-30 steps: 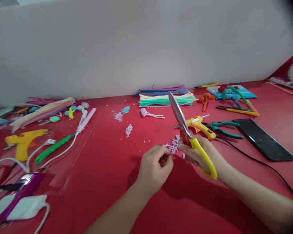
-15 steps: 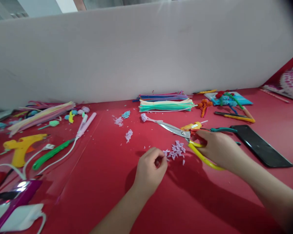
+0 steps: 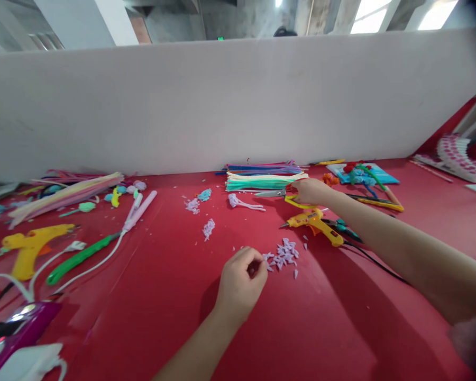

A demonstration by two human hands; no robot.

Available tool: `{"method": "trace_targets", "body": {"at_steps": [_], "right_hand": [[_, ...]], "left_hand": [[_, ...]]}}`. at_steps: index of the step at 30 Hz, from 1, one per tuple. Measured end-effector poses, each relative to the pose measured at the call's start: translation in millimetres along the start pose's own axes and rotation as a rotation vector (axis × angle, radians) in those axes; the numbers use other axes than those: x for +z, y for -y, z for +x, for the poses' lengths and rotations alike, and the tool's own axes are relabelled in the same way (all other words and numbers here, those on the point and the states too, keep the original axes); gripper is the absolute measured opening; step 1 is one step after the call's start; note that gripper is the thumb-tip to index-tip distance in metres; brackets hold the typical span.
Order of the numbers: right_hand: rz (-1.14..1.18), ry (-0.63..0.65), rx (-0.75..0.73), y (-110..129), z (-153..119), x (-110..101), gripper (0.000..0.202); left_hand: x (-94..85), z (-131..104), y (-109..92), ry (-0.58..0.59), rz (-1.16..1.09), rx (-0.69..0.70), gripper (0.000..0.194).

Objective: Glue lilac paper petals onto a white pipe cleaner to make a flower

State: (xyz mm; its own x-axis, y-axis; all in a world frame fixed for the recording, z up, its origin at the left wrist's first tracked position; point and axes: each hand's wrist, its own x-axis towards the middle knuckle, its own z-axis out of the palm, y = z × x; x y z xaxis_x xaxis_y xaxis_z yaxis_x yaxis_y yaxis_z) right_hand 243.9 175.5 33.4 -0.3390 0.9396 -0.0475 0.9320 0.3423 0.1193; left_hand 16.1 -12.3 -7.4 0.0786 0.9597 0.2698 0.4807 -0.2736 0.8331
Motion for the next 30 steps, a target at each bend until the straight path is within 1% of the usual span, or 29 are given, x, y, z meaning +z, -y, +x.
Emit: {"method": "trace_targets", "body": {"at_steps": [3,6,8,10,11,13,14,16,18,21,26,30], "right_hand": [[0.053,0.007,-0.039,1,7,3,0.038],[0.105,-0.035,-0.020,8,-4,-2,0.034],[0.154,-0.086,-0.023,23,-24,-8,0.028],[0.240,-0.097,-0.098,48,-53,-14,0.025],[0.324,-0.090,-0.155,61,-69,-17,0.023],[0.745,-0.039,-0.292,87,-100,-19,0.019],[0.872,-0.047,-0.297,98,-113,-19,0.017],[0.997,-0.054,-0.253,112,-131,-17,0.013],[1.026,-0.068,-0.186,117,-138,-12,0.011],[1.040,-0.093,-0.121,115,-139,-5,0.009],[1.141,-0.085,-0.137,112,-141,1,0.006],[1.134,-0.076,-0.136,112,-144,5,0.007]], "left_hand": [[-0.5,0,1,0.006,0.008,-0.003,0.015],[-1.4,-1,-2,-0.001,0.040,0.007,0.016],[-2.8,-2,-5,-0.008,0.062,0.036,0.017],[-4.2,-3,-7,-0.010,0.082,0.087,0.017],[-4.6,-4,-8,-0.010,0.094,0.116,0.016],[-4.3,-5,-8,-0.009,0.124,0.165,0.015],[-3.7,-6,-8,-0.006,0.140,0.187,0.014],[-1.8,-7,-7,-0.006,0.170,0.225,0.014],[0.1,-9,-7,-0.008,0.196,0.265,0.015],[0.9,-10,-10,-0.012,0.236,0.316,0.015],[-0.3,-11,-14,-0.017,0.323,0.376,0.016],[2.1,-12,-13,0.015,0.369,0.412,0.017]]}}
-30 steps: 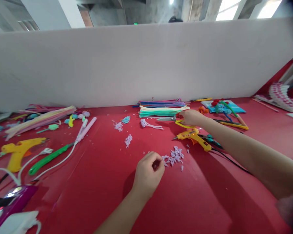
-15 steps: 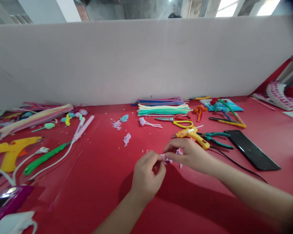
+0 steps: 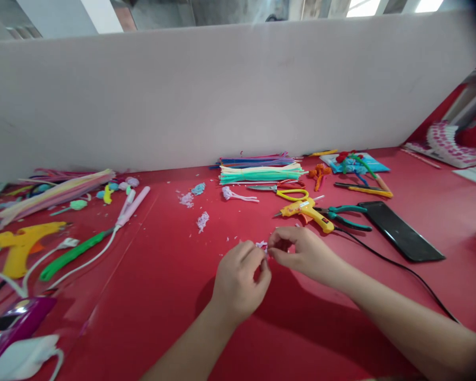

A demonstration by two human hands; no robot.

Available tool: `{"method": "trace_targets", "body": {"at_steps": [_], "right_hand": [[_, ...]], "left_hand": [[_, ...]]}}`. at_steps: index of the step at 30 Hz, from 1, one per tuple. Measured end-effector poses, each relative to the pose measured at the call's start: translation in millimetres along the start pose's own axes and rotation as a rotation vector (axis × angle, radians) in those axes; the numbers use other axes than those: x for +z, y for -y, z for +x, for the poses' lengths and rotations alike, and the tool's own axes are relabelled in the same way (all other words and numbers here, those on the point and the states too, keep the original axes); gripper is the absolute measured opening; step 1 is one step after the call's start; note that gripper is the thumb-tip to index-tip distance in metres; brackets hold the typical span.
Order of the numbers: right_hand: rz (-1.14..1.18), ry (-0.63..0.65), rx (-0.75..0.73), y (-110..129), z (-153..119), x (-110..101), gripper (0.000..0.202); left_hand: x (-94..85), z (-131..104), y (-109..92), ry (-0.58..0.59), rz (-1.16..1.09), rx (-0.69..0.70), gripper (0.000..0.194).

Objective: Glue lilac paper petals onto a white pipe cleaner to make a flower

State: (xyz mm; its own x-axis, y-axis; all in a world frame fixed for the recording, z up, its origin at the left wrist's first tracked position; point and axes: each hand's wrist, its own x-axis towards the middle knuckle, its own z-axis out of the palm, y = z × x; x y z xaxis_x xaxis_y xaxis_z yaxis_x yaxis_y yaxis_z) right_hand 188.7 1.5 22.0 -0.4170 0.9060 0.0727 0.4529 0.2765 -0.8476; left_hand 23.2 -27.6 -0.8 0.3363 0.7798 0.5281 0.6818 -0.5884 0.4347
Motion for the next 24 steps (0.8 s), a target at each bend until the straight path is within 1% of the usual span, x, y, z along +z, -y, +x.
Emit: {"method": "trace_targets", "body": {"at_steps": [4,6,9,10,11,12,13,15,17,19,21,22,23,24], "right_hand": [[0.030,0.010,0.000,-3,0,0,0.009],[0.057,-0.019,-0.012,-5,1,-1,0.008],[0.051,-0.070,-0.016,-8,2,-2,0.010],[0.041,-0.068,-0.013,-9,2,-2,0.010],[0.024,-0.059,-0.012,-9,2,-1,0.009],[0.002,-0.047,-0.015,-10,2,0,0.009],[-0.029,-0.040,-0.022,-10,1,1,0.008],[-0.104,-0.042,-0.040,-11,0,1,0.009],[-0.180,-0.068,-0.050,-15,2,0,0.010],[-0.237,-0.103,-0.034,-21,6,-4,0.010],[-0.266,-0.136,0.020,-30,12,-8,0.010],[-0.279,-0.143,0.044,-35,15,-10,0.010],[-0.290,-0.152,0.055,-40,18,-11,0.011],[-0.298,-0.154,0.060,-44,20,-12,0.011]], "left_hand": [[1.1,0,0,0.045,-0.042,-0.031,0.016],[0.1,1,2,0.076,-0.097,-0.092,0.017],[-1.2,4,7,0.109,-0.175,-0.222,0.027],[-1.2,5,9,0.094,-0.211,-0.258,0.026],[-1.0,6,10,0.077,-0.251,-0.288,0.021],[-0.6,6,11,0.048,-0.278,-0.319,0.013],[-0.3,6,12,0.009,-0.300,-0.350,0.010],[0.0,7,13,0.007,-0.325,-0.346,0.014],[-0.4,7,15,0.014,-0.331,-0.328,0.007],[-1.0,8,21,-0.023,-0.343,-0.351,0.018],[-1.1,9,29,-0.096,-0.379,-0.435,0.013],[-0.7,10,33,-0.142,-0.387,-0.501,0.016],[0.0,10,37,-0.141,-0.403,-0.552,0.020],[1.0,10,40,-0.126,-0.417,-0.582,0.020]]}}
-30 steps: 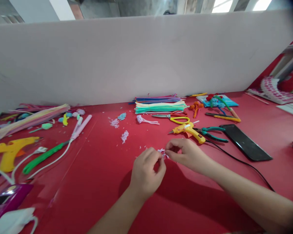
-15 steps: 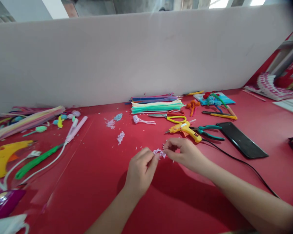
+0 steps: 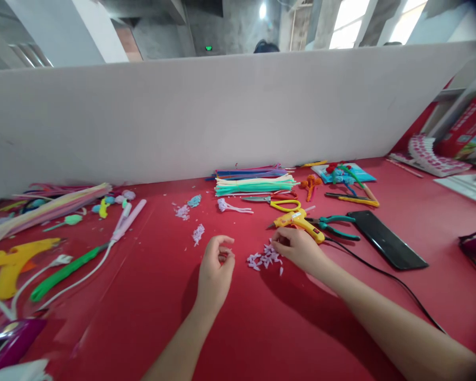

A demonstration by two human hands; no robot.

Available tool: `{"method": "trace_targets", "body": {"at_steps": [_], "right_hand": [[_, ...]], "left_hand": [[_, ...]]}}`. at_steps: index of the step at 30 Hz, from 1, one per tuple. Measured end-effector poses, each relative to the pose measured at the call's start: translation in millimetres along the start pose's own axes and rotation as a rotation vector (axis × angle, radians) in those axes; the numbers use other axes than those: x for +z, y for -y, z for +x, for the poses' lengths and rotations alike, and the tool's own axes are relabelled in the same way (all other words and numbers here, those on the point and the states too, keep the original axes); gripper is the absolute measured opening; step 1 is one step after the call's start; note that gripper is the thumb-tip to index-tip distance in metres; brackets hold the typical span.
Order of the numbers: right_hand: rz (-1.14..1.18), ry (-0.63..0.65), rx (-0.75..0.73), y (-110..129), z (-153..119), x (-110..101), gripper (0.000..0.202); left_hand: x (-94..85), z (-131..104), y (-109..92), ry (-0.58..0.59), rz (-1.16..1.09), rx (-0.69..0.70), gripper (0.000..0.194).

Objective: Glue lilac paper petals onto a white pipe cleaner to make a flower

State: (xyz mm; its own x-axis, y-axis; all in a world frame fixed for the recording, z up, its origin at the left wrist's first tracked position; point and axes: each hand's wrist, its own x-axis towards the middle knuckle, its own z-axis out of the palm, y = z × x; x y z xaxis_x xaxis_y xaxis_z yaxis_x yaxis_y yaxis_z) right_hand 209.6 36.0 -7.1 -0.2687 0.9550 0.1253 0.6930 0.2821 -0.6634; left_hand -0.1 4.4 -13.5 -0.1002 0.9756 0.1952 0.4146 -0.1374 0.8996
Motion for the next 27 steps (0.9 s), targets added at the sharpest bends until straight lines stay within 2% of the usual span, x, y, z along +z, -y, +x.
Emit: {"method": "trace_targets", "body": {"at_steps": [4,8,10,12,15,17,18,20,22,24,27], "right_hand": [[-0.029,0.022,-0.038,-3,2,4,0.010],[-0.060,0.161,-0.163,5,-3,4,0.014],[-0.128,0.180,-0.214,8,-5,1,0.019],[-0.199,0.126,-0.185,9,-4,-5,0.029],[-0.237,0.042,-0.033,10,-4,-16,0.036],[-0.213,0.019,-0.002,10,-1,-23,0.026],[-0.200,0.021,-0.016,11,2,-27,0.019],[-0.229,0.047,-0.057,12,16,-32,0.023],[-0.362,0.083,-0.058,13,43,-34,0.023],[-0.435,0.067,-0.062,13,80,-31,0.015],[-0.513,0.070,-0.061,13,137,-16,0.018]], "left_hand": [[2.3,3,7,0.028,-0.034,-0.033,0.014],[4.7,2,6,0.073,-0.043,-0.051,0.011],[4.4,1,4,0.073,-0.056,-0.053,0.010],[3.2,0,1,0.069,-0.087,-0.066,0.011],[1.6,-1,-3,0.115,-0.110,-0.079,0.024],[2.2,-2,-3,0.112,-0.117,-0.059,0.036],[3.2,-3,-3,0.099,-0.109,-0.062,0.034],[6.5,-5,0,0.078,-0.076,-0.065,0.021],[10.2,-7,3,0.045,-0.037,-0.060,0.010],[12.9,-9,4,0.077,-0.002,-0.022,0.010],[13.2,-11,5,0.106,0.055,0.037,0.014]]}}
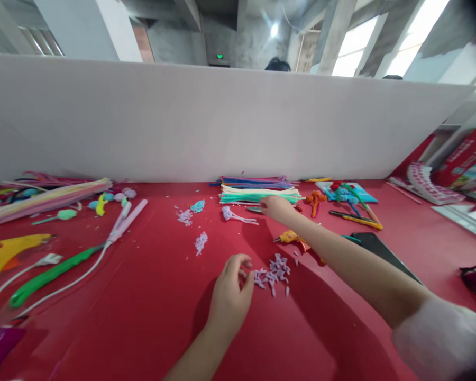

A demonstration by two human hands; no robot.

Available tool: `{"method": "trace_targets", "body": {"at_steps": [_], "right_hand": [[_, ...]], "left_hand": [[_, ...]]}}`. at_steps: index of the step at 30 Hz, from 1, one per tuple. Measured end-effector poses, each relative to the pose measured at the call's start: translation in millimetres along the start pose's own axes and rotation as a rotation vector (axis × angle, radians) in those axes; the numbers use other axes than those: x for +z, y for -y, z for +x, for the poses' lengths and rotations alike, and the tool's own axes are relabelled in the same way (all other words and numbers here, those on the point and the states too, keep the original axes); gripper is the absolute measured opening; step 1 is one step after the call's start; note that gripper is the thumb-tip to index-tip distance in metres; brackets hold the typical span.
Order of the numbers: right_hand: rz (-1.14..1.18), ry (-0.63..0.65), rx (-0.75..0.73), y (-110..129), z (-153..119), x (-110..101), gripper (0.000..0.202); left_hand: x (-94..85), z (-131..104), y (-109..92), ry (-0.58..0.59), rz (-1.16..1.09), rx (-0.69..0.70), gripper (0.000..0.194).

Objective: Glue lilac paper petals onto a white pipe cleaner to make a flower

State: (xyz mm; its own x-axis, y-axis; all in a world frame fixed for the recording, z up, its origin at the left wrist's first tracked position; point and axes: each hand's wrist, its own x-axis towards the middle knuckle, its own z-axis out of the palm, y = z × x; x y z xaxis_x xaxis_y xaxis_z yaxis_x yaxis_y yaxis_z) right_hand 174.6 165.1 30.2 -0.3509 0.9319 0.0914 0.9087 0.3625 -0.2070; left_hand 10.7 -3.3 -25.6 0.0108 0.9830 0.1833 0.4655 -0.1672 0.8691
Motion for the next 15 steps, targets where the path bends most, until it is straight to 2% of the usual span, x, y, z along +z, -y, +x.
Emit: {"method": "trace_targets", "body": {"at_steps": [2,3,5,8,15], "right_hand": [[-0.040,0.005,-0.011,7,28,11,0.030],[-0.058,0.005,-0.014,11,38,16,0.023],[-0.082,-0.002,-0.027,19,50,26,0.025],[-0.104,-0.022,-0.022,25,57,35,0.027],[-0.107,-0.067,0.015,18,64,45,0.025]], "left_hand": [[-1.6,0,0,0.001,0.033,0.022,0.015],[-2.5,0,-1,0.010,0.047,0.030,0.015],[-3.8,0,-2,0.021,0.071,0.039,0.015],[-3.8,-1,-4,0.035,0.085,0.048,0.012],[-3.0,-2,-9,0.066,0.074,0.069,0.010]]}}
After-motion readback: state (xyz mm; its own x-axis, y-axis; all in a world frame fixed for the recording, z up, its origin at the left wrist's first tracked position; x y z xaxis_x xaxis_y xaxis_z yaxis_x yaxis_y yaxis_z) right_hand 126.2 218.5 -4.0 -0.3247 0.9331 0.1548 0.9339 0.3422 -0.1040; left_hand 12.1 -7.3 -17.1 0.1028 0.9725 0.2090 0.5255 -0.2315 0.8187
